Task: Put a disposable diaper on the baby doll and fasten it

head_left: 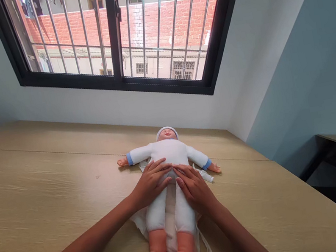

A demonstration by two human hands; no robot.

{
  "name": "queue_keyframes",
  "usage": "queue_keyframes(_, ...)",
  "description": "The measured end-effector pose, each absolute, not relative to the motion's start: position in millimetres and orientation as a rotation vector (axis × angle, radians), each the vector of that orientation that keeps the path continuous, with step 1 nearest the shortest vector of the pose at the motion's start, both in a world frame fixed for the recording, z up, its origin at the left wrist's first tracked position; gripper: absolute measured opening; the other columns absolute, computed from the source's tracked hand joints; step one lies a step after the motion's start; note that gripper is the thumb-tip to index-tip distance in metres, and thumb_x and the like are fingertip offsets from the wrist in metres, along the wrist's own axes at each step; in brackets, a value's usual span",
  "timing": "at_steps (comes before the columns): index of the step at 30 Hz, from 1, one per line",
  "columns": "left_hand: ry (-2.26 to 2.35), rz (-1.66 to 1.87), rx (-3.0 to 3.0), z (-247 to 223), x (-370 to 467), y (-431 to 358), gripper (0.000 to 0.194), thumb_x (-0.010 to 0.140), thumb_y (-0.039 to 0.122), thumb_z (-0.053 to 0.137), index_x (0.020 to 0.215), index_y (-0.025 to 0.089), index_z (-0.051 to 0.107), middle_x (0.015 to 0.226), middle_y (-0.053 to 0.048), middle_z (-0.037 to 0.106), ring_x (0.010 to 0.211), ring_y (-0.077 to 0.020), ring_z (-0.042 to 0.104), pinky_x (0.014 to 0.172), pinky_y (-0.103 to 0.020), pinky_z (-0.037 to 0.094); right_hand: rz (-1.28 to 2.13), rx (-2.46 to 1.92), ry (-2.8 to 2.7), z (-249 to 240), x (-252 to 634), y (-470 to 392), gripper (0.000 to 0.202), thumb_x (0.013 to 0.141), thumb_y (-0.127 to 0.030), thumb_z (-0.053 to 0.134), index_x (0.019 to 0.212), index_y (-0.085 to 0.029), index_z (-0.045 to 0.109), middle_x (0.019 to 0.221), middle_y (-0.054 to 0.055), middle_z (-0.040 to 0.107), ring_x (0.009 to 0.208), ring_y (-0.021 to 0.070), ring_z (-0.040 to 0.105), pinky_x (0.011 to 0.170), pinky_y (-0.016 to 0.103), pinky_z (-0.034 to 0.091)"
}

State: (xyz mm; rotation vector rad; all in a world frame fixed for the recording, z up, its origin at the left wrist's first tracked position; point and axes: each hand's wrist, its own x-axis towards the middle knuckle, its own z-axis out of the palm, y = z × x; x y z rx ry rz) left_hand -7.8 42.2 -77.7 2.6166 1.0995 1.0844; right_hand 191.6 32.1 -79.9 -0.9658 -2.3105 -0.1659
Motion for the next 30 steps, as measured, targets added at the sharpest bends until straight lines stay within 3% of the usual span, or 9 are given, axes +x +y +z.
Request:
queue_keyframes(4, 1.149, 1.254, 2.503, -79.4, -6.4, 38.8, 0.029, 0.092, 0.032, 0.044, 0.114, 0.022, 0.058, 0.125, -0.006, 0.059, 0.129, -0.0235, 0.041, 0.106, -0.045, 0.036, -0.136, -0.955, -2.266, -80.2, 191.9, 29.1, 0.038, 0.095, -0.026, 0.034, 0.129, -0.018, 0.048, 0.126, 0.011, 0.054, 0.12, 0.0245, 0.045, 0.102, 0.046, 0.039)
queue_keyframes(9, 1.269, 1.397, 2.273, -83.6, -4.9, 36.7, 0.034, 0.088, 0.034, 0.049, 0.119, 0.021, 0.052, 0.135, -0.01, 0.044, 0.128, -0.0245, 0.04, 0.107, -0.043, 0.034, 0.06, -1.069, -1.984, -85.8, 191.2, 27.2, 0.03, 0.091, -0.031, 0.044, 0.117, -0.021, 0.055, 0.124, 0.012, 0.05, 0.12, 0.0253, 0.044, 0.103, 0.048, 0.038)
queue_keyframes(13, 1.293, 1.421, 2.035, -86.7, -3.9, 38.0, 0.048, 0.085, 0.038, 0.053, 0.128, 0.02, 0.042, 0.135, -0.011, 0.042, 0.131, -0.0281, 0.036, 0.11, -0.045, 0.03, 0.4, -1.144, -1.653, -98.4, 191.4, 36.6, 0.043, 0.086, -0.037, 0.051, 0.126, -0.02, 0.047, 0.129, 0.011, 0.047, 0.126, 0.0251, 0.041, 0.105, 0.046, 0.037)
queue_keyframes(18, 1.248, 1.388, 1.863, -88.0, -3.9, 39.6, 0.056, 0.082, 0.041, 0.057, 0.132, 0.022, 0.041, 0.135, -0.01, 0.044, 0.131, -0.0301, 0.036, 0.111, -0.043, 0.029, 0.849, -1.153, -1.441, -106.4, 192.2, 45.1, 0.06, 0.078, -0.044, 0.06, 0.132, -0.021, 0.044, 0.138, 0.011, 0.043, 0.126, 0.0275, 0.043, 0.103, 0.044, 0.039)
queue_keyframes(23, 1.19, 1.406, 1.709, -88.4, -4.3, 42.5, 0.059, 0.076, 0.041, 0.065, 0.13, 0.025, 0.046, 0.139, -0.008, 0.044, 0.133, -0.0317, 0.034, 0.112, -0.04, 0.027, 1.041, -1.081, -1.296, -98.1, 189.3, 40.2, 0.068, 0.073, -0.044, 0.066, 0.133, -0.02, 0.043, 0.139, 0.011, 0.045, 0.124, 0.0268, 0.047, 0.102, 0.04, 0.042)
queue_keyframes(30, 1.035, 1.37, 1.173, -79.0, -1.0, 41.1, 0.063, 0.068, 0.035, 0.075, 0.123, 0.019, 0.049, 0.137, -0.014, 0.046, 0.121, -0.0313, 0.048, 0.096, -0.036, 0.045, 1.276, -1.03, -1.202, -91.5, 188.6, 38.3, 0.073, 0.069, -0.045, 0.069, 0.132, -0.019, 0.042, 0.129, 0.012, 0.055, 0.119, 0.0285, 0.052, 0.099, 0.042, 0.044)
